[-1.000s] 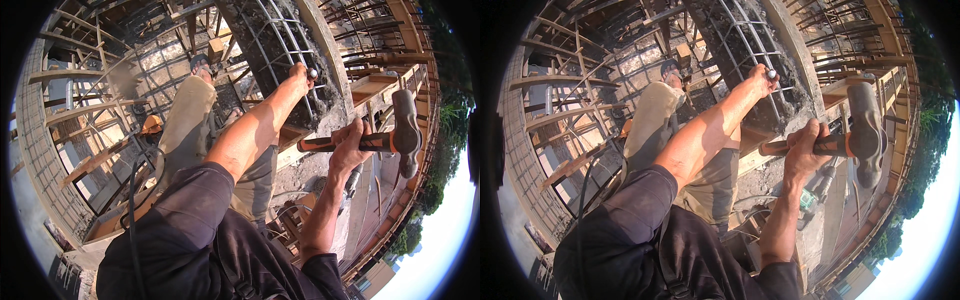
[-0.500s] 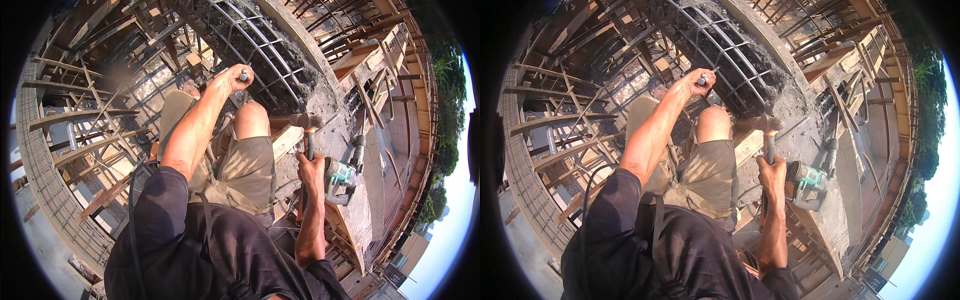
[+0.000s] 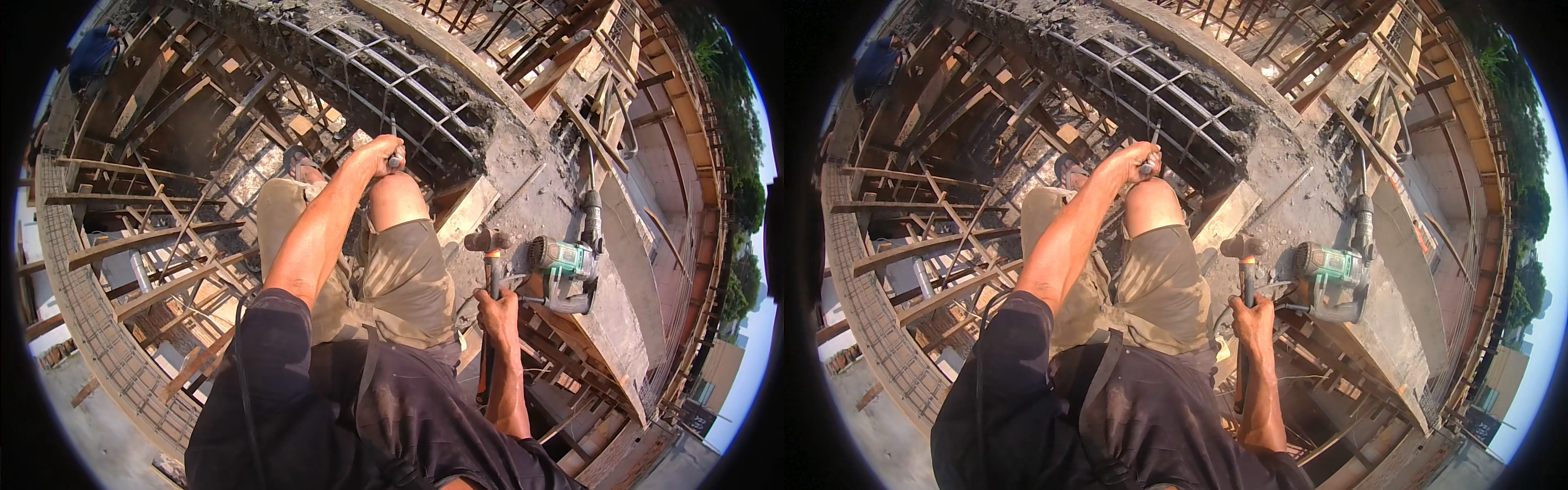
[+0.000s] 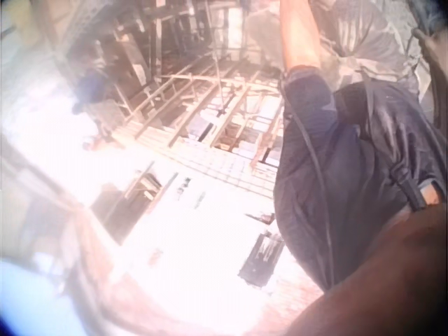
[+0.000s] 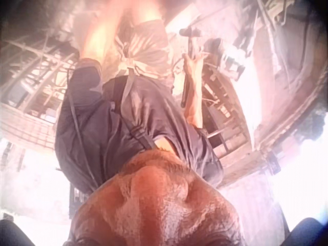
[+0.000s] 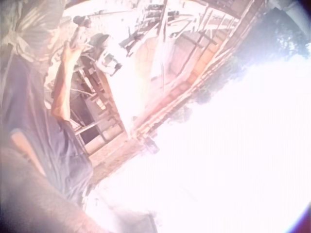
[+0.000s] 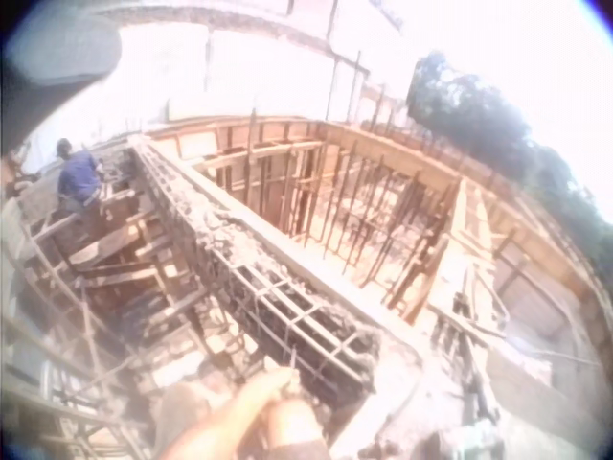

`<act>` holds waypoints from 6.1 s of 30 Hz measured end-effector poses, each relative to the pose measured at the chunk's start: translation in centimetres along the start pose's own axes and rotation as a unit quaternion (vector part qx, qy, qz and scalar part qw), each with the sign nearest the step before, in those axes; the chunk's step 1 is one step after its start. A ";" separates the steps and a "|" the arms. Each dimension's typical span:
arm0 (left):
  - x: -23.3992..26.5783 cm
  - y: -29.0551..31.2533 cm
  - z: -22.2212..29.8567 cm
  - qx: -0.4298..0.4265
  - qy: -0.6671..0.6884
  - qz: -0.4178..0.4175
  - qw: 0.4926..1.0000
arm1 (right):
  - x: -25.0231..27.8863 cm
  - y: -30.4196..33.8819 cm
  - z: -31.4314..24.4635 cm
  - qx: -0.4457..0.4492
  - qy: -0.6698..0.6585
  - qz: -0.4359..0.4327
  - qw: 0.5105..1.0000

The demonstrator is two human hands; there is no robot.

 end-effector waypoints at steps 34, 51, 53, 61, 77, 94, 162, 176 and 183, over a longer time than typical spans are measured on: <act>11.0 21.4 -3.1 -0.082 -0.567 0.037 0.819 | -3.7 -3.4 8.2 0.011 0.102 0.090 0.991; 12.0 9.6 -7.5 -0.079 -0.739 0.101 0.661 | -4.4 -3.2 8.7 -0.041 0.038 0.094 0.994; 12.4 10.7 -7.2 -0.115 -0.707 0.081 0.693 | -4.2 -3.7 8.8 -0.063 0.030 0.057 0.996; 10.3 9.1 -6.5 -0.127 -0.696 0.140 0.692 | -4.5 -5.2 10.1 -0.031 0.035 0.059 0.997; 13.6 12.0 -9.1 -0.198 -0.723 0.127 0.649 | -4.6 -5.3 9.8 -0.074 -0.043 0.058 0.995; 14.6 7.7 -7.8 -0.112 -0.502 0.225 0.827 | -4.3 -6.0 10.6 -0.076 -0.064 0.026 0.995; -1.5 1.4 4.5 -0.147 0.539 -0.048 0.828 | -15.7 9.4 -23.7 0.255 -0.014 -0.061 0.965; -2.5 4.6 3.8 -0.155 0.493 0.088 0.851 | -13.9 12.8 -24.3 0.302 -0.102 -0.079 0.945; -2.1 4.3 4.0 -0.161 0.465 0.062 0.868 | -14.1 13.2 -24.8 0.306 -0.083 -0.070 0.946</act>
Point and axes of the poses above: each hand's wrist, its own y-axis away from the middle knuckle, its own x-axis out of the back of the hand, z = x × y, the point moved 3 cm from there along -y, towards the middle knuckle, and after that the axes turned 13 degrees about -x, right-handed, at the moved point
